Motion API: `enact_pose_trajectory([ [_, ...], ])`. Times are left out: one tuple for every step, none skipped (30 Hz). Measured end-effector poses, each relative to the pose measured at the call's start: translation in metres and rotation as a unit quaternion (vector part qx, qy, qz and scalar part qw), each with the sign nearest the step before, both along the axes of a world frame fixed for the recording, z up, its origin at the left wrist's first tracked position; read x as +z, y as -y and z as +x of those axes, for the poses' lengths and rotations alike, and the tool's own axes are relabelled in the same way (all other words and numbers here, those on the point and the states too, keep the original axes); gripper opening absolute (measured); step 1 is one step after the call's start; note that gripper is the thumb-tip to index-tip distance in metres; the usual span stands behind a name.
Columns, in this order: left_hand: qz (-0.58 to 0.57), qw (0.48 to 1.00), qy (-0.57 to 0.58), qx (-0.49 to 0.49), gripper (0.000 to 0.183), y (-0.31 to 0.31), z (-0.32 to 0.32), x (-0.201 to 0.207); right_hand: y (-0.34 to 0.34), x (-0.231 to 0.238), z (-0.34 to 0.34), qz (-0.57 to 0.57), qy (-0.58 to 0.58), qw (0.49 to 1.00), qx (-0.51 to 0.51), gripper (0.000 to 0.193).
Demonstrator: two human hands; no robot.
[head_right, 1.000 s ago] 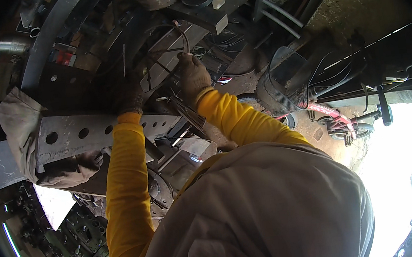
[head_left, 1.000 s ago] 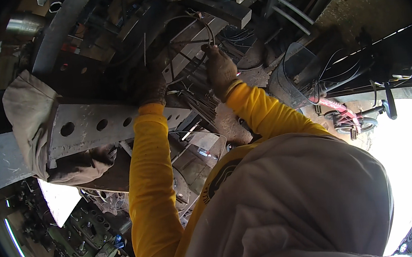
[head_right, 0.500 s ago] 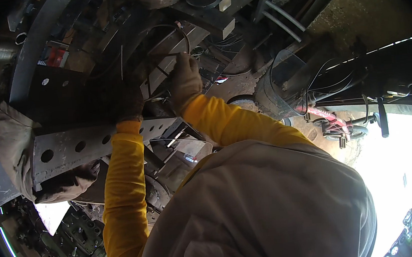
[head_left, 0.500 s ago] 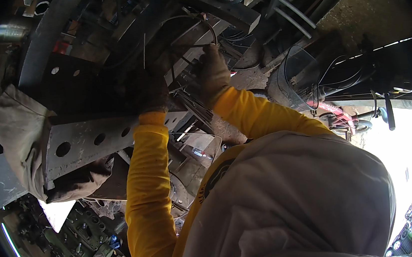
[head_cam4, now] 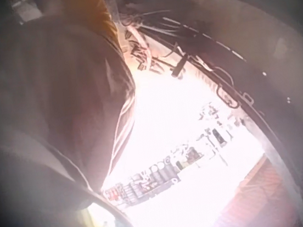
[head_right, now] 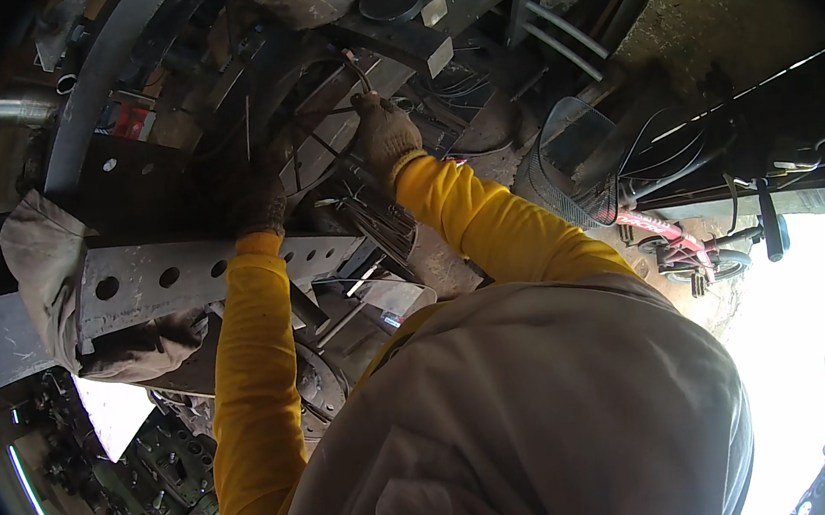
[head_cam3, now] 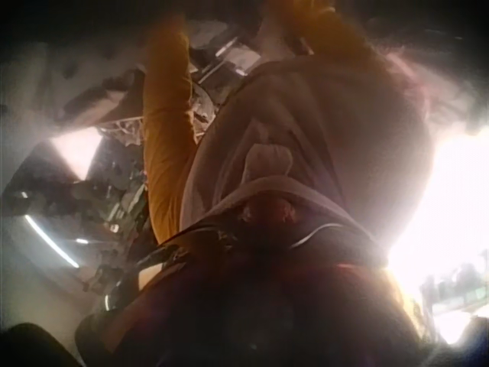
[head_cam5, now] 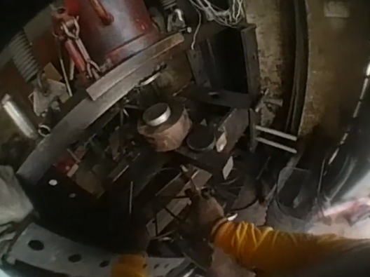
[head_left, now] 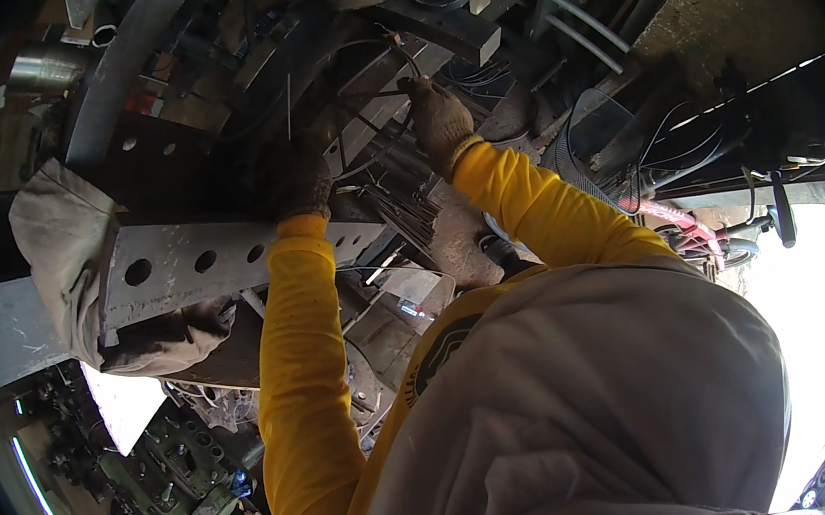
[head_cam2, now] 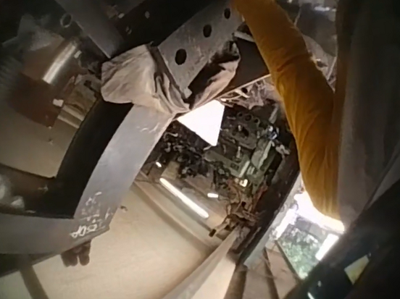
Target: The person assembles a metal structure by hand using thin metal rods and a metal frame on a workbench.
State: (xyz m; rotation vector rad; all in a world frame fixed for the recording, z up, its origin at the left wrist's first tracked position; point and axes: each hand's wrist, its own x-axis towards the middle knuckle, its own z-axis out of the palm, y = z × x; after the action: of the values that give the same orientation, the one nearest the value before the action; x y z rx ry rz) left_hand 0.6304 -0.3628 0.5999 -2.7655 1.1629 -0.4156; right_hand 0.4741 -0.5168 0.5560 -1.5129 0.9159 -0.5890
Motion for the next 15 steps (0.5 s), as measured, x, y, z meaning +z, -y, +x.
enact_pose_trajectory([
  [-0.021, 1.000, 0.008, 0.002, 0.034, -0.004, 0.001, -0.004, 0.000, 0.006, 0.002, 0.088, 0.005, 0.996, 0.006, 0.050],
  [-0.043, 0.999, 0.013, 0.005, 0.033, -0.007, 0.002, -0.009, -0.003, 0.019, -0.001, 0.095, 0.013, 0.995, 0.014, 0.052],
  [-0.048, 0.999, -0.009, 0.004, 0.033, -0.005, -0.002, -0.007, -0.007, 0.032, -0.009, 0.103, 0.020, 0.994, 0.017, 0.054],
  [-0.053, 0.998, -0.031, 0.003, 0.033, -0.003, -0.006, -0.004, -0.008, 0.037, -0.012, 0.111, 0.026, 0.993, 0.021, 0.058],
  [-0.059, 0.997, -0.052, 0.006, 0.033, -0.003, -0.008, -0.001, -0.009, 0.034, -0.010, 0.204, 0.094, 0.974, 0.017, 0.055],
  [-0.066, 0.997, -0.036, -0.002, 0.034, -0.006, -0.005, -0.007, -0.011, 0.028, -0.006, 0.295, 0.161, 0.942, 0.012, 0.053],
  [-0.074, 0.997, -0.020, -0.008, 0.035, -0.009, -0.002, -0.016, -0.013, 0.025, -0.003, 0.382, 0.225, 0.896, 0.007, 0.050],
  [-0.083, 0.996, -0.004, -0.015, 0.036, -0.007, -0.002, -0.014, -0.015, 0.025, 0.001, 0.370, 0.208, 0.905, -0.032, 0.048],
  [-0.060, 0.998, -0.006, 0.000, 0.036, -0.005, -0.004, -0.014, -0.020, 0.025, 0.005, 0.357, 0.192, 0.912, -0.072, 0.047],
  [-0.038, 0.999, -0.008, 0.014, 0.036, -0.001, -0.009, -0.015, -0.023, 0.025, 0.008, 0.342, 0.175, 0.916, -0.111, 0.045],
  [-0.016, 1.000, -0.007, 0.022, 0.038, 0.007, -0.012, -0.007, -0.021, 0.018, 0.015, 0.235, 0.144, 0.954, -0.121, 0.045],
  [-0.045, 0.999, -0.019, 0.015, 0.038, 0.006, -0.013, -0.005, -0.024, 0.011, 0.019, 0.131, 0.108, 0.977, -0.128, 0.044],
  [-0.075, 0.997, -0.032, 0.007, 0.038, 0.007, -0.014, -0.002, -0.023, 0.003, 0.016, 0.129, 0.101, 0.978, -0.129, 0.044],
  [-0.106, 0.993, -0.045, 0.001, 0.038, 0.005, -0.016, -0.002, -0.026, 0.002, 0.011, 0.130, 0.088, 0.979, -0.129, 0.044],
  [-0.064, 0.997, -0.042, 0.007, 0.037, 0.005, -0.014, 0.000, -0.023, 0.030, 0.004, 0.231, 0.114, 0.959, -0.118, 0.044],
])
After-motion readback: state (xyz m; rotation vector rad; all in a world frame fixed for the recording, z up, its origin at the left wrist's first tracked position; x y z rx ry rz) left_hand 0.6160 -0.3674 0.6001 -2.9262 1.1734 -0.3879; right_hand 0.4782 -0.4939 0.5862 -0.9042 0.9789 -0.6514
